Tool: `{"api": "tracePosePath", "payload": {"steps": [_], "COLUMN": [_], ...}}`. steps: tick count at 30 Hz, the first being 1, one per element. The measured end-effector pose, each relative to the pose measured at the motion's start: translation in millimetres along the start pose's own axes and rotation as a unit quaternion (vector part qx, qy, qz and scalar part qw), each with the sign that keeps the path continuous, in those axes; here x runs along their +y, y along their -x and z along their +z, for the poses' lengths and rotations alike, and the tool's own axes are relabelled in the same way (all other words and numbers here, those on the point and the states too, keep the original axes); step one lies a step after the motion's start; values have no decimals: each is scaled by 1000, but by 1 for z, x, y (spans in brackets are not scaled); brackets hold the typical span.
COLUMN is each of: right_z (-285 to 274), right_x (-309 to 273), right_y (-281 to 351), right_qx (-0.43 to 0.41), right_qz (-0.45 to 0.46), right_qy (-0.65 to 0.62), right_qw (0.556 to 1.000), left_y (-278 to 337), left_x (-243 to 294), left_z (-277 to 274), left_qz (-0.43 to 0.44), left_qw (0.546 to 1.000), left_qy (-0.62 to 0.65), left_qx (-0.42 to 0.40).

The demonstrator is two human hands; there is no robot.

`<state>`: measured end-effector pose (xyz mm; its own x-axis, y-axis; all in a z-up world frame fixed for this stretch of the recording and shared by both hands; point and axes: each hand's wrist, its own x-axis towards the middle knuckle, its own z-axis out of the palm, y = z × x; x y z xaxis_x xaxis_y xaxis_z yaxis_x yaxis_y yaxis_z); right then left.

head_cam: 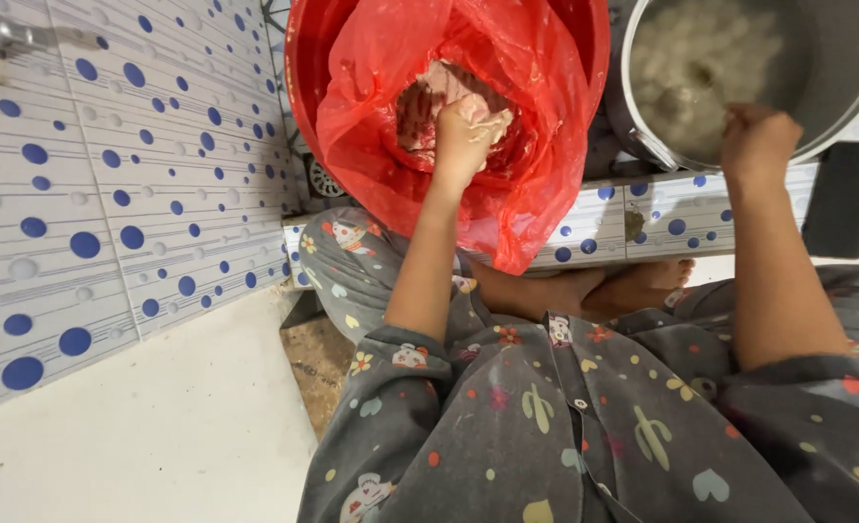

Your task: Scooping meat paste from a plastic bag using a spoon and dropping it into a pot of water to form meatballs.

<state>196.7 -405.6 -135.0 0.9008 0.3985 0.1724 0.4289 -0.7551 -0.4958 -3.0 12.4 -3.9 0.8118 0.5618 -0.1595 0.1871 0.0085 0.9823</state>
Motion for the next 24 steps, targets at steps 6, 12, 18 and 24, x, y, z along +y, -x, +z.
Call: {"api": "tracePosePath", "payload": {"steps": [6, 12, 18, 24], "right_z": [-78, -79, -77, -74], "right_x": [-183, -317, -363, -372], "right_y": [0, 35, 58, 75], "right_qx": [18, -192, -210, -158], "right_qz": [103, 188, 258, 258], "right_qy": [-269, -327, -479, -474], "right_qw": [957, 906, 812, 827], "left_y": [3, -16, -12, 1], "left_x": [27, -13, -4, 20], "left_z": [-10, -25, -22, -11], "left_qz": [-186, -217, -211, -236], "left_qw": [934, 845, 817, 872], "left_qy": [306, 468, 518, 424], "left_qx": [-10, -141, -139, -66]}}
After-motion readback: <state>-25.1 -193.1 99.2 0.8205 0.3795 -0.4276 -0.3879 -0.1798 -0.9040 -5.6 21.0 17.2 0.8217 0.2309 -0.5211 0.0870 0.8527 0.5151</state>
